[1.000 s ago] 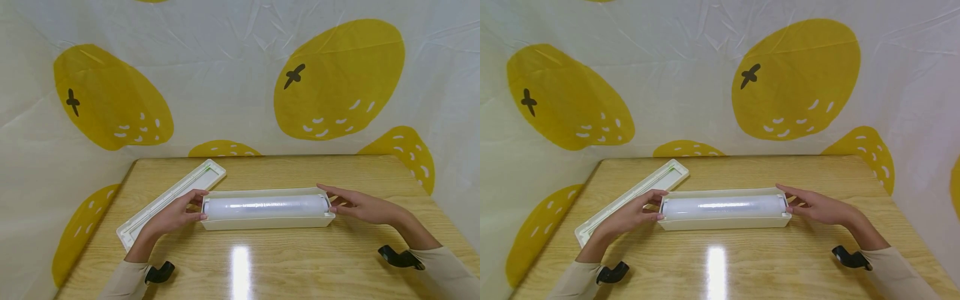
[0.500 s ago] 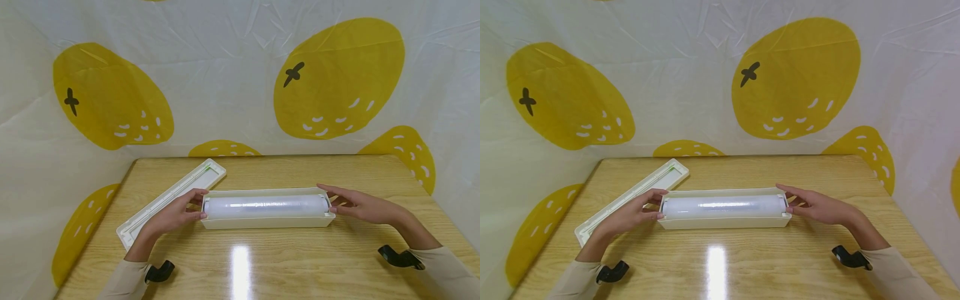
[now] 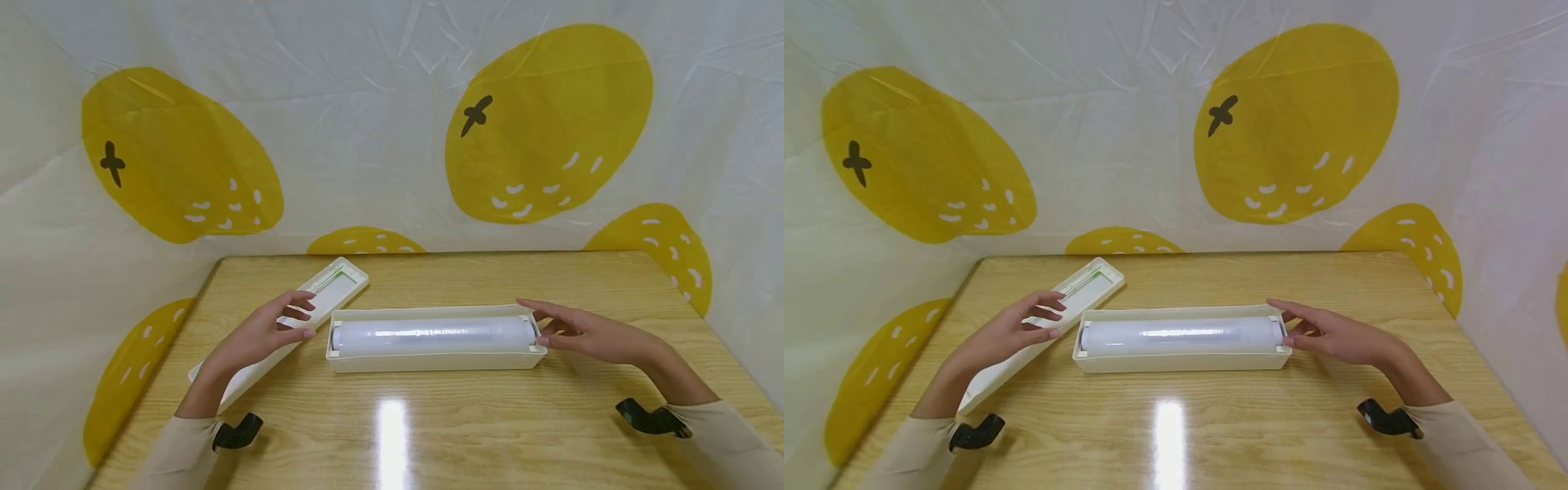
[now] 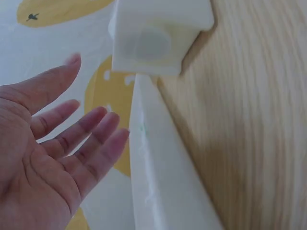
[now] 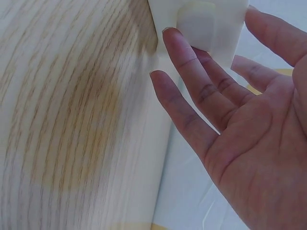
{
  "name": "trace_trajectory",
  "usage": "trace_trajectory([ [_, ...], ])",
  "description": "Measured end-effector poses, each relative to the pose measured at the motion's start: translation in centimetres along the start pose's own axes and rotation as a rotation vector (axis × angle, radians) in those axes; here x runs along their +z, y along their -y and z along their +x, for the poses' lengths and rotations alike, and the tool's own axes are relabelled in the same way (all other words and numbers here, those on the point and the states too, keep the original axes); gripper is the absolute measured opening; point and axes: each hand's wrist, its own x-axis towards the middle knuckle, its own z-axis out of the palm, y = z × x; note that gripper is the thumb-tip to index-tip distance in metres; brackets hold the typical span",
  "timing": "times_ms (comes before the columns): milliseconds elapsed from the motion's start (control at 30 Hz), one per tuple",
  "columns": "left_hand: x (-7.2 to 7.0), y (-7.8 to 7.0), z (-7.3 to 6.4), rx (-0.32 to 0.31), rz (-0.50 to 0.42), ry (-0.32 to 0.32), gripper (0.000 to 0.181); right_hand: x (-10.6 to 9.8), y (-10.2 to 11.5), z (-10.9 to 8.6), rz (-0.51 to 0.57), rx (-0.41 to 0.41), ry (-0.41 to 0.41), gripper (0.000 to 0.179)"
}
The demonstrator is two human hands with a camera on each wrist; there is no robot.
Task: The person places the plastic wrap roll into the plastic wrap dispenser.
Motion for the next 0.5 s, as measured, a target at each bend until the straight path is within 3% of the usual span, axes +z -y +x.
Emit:
trace_trajectory([
  [267, -2.2, 0.3, -0.2, -0.015, 0.087, -0.05, 0.063, -0.1, 0.1, 0.1, 0.01, 0.006, 0.009, 0.067],
  [500, -2.8, 0.7, -0.5, -0.051, 0.173, -0.081, 0.065, -0.1, -0.1, -0.1, 0.014, 0.005, 0.01, 0.067],
])
